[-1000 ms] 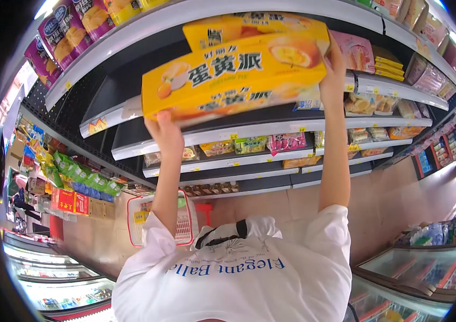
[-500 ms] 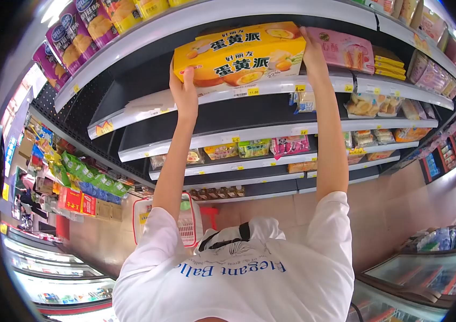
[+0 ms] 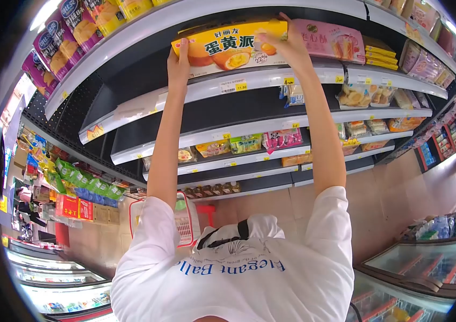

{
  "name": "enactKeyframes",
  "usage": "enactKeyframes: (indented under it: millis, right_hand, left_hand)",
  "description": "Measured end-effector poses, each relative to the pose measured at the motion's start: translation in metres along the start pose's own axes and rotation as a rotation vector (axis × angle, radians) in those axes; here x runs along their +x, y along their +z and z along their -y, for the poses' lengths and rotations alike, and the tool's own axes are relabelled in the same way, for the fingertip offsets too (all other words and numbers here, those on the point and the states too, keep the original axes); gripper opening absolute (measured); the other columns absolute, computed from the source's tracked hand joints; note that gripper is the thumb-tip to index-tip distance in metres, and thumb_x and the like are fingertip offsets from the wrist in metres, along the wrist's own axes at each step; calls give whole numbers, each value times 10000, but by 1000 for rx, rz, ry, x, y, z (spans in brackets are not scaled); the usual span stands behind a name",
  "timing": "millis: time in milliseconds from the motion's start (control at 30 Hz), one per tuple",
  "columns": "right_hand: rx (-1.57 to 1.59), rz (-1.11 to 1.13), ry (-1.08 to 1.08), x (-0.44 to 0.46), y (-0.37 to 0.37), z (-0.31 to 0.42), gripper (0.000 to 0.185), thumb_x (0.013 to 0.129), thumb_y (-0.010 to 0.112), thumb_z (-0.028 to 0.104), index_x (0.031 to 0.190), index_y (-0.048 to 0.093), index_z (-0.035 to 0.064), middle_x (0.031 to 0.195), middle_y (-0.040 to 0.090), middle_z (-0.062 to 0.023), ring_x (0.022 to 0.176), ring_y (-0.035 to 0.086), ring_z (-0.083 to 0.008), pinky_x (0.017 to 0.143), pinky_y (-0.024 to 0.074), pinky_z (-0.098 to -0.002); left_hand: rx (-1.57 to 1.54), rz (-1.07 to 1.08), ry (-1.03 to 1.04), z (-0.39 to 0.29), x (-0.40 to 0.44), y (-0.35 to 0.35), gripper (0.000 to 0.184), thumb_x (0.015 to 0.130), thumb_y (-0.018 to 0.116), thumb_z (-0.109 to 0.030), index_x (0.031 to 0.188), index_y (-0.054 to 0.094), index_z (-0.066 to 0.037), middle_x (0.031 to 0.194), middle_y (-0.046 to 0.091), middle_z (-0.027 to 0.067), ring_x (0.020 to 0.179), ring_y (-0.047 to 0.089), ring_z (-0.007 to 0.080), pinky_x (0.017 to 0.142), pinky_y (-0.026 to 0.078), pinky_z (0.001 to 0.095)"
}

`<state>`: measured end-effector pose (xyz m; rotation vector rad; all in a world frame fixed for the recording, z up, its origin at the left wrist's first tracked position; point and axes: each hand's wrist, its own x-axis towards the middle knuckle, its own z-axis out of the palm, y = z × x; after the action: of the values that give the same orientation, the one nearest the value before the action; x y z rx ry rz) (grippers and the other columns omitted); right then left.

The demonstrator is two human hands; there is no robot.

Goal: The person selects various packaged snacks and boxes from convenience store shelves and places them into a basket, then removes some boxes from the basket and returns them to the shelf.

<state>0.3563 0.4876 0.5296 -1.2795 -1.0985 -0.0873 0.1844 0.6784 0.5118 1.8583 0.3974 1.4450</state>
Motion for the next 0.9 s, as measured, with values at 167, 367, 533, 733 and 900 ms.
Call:
enactKeyframes:
  millis: [167, 367, 533, 733, 900]
  right_hand:
    - [-231, -40, -36, 7, 13, -18, 754, 704, 680, 320, 1294, 315, 26, 1008, 541, -108, 925, 536, -150, 783, 424, -250]
    - [5, -172, -106, -1, 34, -15, 702, 720, 691, 280, 1241, 324, -17, 1069, 530, -154, 1002, 512, -196, 855, 406, -270]
    - [-10, -266, -76, 3, 37, -21, 700, 713, 704, 285, 1222, 333, -21, 1047, 534, -153, 962, 527, -185, 818, 427, -266]
    - [-40, -191, -108, 12, 32, -37, 710, 706, 710, 301, 1211, 337, -31, 1035, 535, -160, 930, 537, -185, 785, 443, -265]
    - [-26, -184, -129, 12, 33, -44, 694, 709, 709, 291, 1210, 347, -25, 1034, 535, -163, 932, 536, -188, 789, 442, -267]
  left_hand:
    - [-90, -59, -109, 1, -3, 3, 630, 840, 461, -480, 1228, 371, 8, 1061, 555, 213, 1003, 534, 290, 848, 402, 312]
    - [36, -8, -171, -9, -7, -3, 678, 829, 442, -518, 1250, 333, 2, 1067, 543, 238, 1034, 522, 319, 858, 397, 316]
    - [-14, 3, -131, -6, -5, 1, 659, 831, 434, -523, 1248, 346, -21, 1073, 540, 237, 1033, 520, 329, 865, 391, 326]
    - [-33, 79, -90, 16, 7, 2, 654, 836, 438, -508, 1242, 341, -4, 1095, 525, 227, 1047, 502, 330, 880, 378, 328]
    - [-24, 40, -89, 14, 3, 5, 661, 842, 443, -480, 1251, 306, 20, 1074, 525, 234, 1034, 500, 343, 879, 378, 339]
